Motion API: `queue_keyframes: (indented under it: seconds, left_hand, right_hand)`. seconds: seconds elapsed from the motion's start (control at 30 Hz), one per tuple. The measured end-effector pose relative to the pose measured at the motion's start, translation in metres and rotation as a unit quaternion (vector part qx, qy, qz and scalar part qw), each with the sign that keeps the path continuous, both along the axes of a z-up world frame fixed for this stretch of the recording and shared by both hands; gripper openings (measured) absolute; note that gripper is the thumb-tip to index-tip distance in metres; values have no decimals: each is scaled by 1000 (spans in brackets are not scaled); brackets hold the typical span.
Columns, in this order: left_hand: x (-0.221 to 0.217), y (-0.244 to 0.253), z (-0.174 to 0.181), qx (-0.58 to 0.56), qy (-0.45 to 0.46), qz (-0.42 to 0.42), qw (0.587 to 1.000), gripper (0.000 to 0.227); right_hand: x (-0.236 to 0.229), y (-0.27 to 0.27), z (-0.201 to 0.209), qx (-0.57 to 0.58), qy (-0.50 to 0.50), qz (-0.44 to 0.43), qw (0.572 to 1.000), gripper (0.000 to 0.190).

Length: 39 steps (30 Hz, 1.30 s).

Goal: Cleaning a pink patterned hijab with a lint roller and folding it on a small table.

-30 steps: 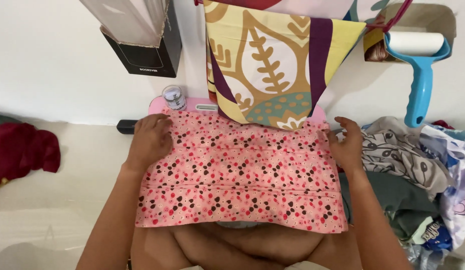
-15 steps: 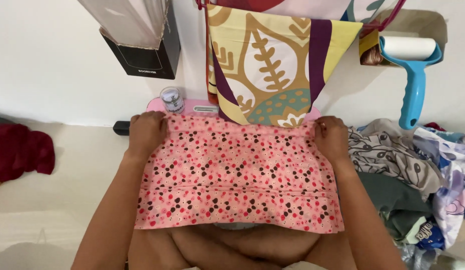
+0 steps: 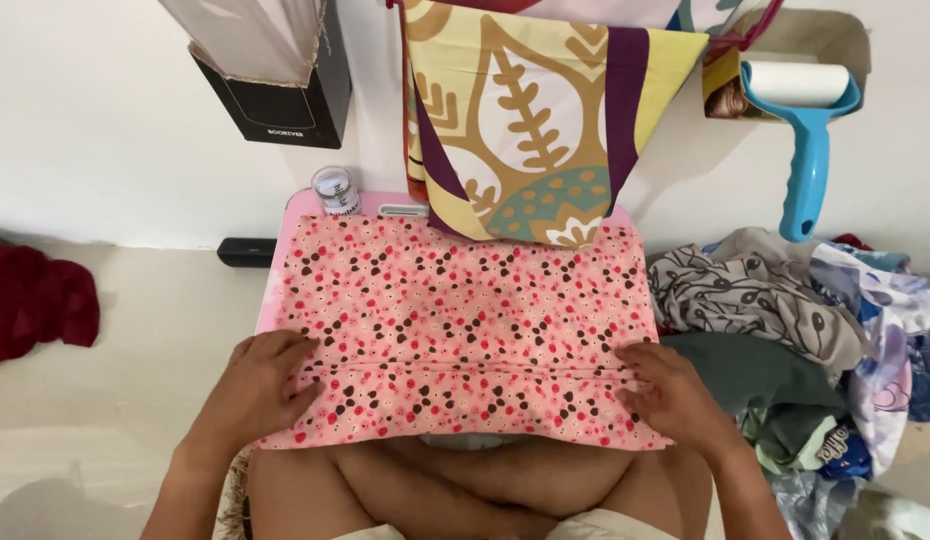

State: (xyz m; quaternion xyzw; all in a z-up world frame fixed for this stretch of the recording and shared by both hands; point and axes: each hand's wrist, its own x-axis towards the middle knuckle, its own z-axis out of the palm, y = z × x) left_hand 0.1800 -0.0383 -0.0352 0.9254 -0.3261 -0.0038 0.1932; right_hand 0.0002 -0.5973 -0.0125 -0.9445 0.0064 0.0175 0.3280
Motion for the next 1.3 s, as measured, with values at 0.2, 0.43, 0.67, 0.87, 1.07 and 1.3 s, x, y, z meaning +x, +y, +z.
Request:
queue_keyframes:
  seconds: [0.2, 0.43, 0.67, 0.87, 1.07, 1.3]
  left_hand:
    - [5, -6, 28, 105, 107, 86, 985, 47]
    - [1, 0, 21, 119, 120, 111, 979, 33]
    - [-8, 13, 24, 90, 140, 127, 978, 29]
    - [-23, 11, 40, 2, 130, 136, 982, 22]
    - [-73, 16, 55, -255, 200, 227, 918, 18]
    - [-138, 50, 44, -327, 187, 322, 869, 18]
  right_hand:
    - [7, 1, -3, -18, -10, -26, 999, 46]
    - [3, -8, -12, -27, 21, -55, 998, 23]
    - [-19, 3, 10, 35, 23, -97, 994, 16]
    - [-30, -18, -23, 27, -50, -84, 995, 18]
    - [-70, 3, 1, 126, -56, -142, 980, 19]
    - [-143, 4, -8, 186, -58, -218, 956, 14]
